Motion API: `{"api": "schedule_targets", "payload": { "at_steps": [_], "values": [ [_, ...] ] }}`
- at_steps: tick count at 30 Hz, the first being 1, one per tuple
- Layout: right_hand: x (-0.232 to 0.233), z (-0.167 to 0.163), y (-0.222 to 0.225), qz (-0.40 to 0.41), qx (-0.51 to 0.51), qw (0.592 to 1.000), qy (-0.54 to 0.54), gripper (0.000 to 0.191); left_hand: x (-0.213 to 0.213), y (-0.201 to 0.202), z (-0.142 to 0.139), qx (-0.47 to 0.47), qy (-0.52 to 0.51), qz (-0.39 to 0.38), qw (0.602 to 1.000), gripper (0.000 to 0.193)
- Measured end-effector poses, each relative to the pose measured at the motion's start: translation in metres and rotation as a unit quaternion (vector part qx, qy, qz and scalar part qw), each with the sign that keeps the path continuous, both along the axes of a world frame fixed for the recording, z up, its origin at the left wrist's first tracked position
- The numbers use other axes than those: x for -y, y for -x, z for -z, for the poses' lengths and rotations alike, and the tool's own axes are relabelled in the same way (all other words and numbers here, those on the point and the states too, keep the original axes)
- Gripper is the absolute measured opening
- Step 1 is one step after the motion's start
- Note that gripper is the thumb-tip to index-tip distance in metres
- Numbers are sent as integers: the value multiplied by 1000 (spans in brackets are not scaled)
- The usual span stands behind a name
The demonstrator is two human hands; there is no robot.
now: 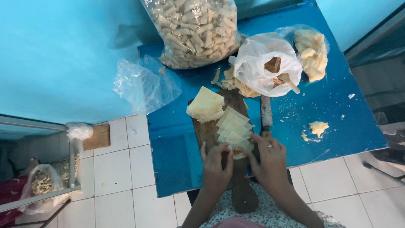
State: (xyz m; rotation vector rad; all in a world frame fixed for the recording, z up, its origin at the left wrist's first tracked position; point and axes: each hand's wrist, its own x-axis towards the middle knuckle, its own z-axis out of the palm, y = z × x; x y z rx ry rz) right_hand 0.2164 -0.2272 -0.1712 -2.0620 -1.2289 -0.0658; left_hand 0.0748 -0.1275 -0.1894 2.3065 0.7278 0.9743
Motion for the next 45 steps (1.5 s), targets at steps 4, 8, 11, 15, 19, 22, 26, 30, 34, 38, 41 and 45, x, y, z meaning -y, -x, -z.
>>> {"api": "schedule_targets", "payload": {
  "at_steps": [4, 8, 11, 15, 19, 22, 26, 30, 34, 38, 41, 45],
  "values": [
    [-4, 7, 6, 15, 2, 1000, -8, 48, 1, 0, -4, -11, -9, 21, 1000, 33],
    [-6, 10, 6, 1, -16, 999, -35, 46, -1, 0, -9, -40, -15, 47, 998, 36],
    [-6, 11, 7, -15, -63, 996, -53, 47, -2, 0, -13, -47, -28, 55, 997, 40],
    [-6, 17, 10, -28, -117, 987, -103, 54, -2, -1, -14, -56, -35, 66, 996, 44],
    [-5, 27, 15, -36, -117, 982, -141, 53, -2, -1, -13, -54, -30, 67, 996, 45],
    [-3, 36, 16, -76, -98, 979, -164, 53, -2, -1, -11, -52, -26, 63, 996, 44],
    [-3, 45, 19, -102, -88, 977, -166, 54, -2, -1, -9, -46, -27, 51, 997, 42],
    [-1, 48, 22, -100, -85, 979, -158, 52, -2, -1, -7, -34, -29, 48, 998, 35],
    [2, 47, 22, -110, -81, 982, -133, 53, -2, 0, -7, -41, -39, 51, 997, 24],
    [2, 43, 20, -117, -141, 974, -134, 53, -3, 2, -13, -77, -62, 63, 993, 18],
    [6, 37, 10, -120, -152, 974, -114, 52, -6, 5, -20, -111, -97, 79, 986, 18],
    [10, 25, -13, -172, -144, 974, -35, 50, -17, 14, -29, -145, -87, 129, 977, 30]
  ]
}}
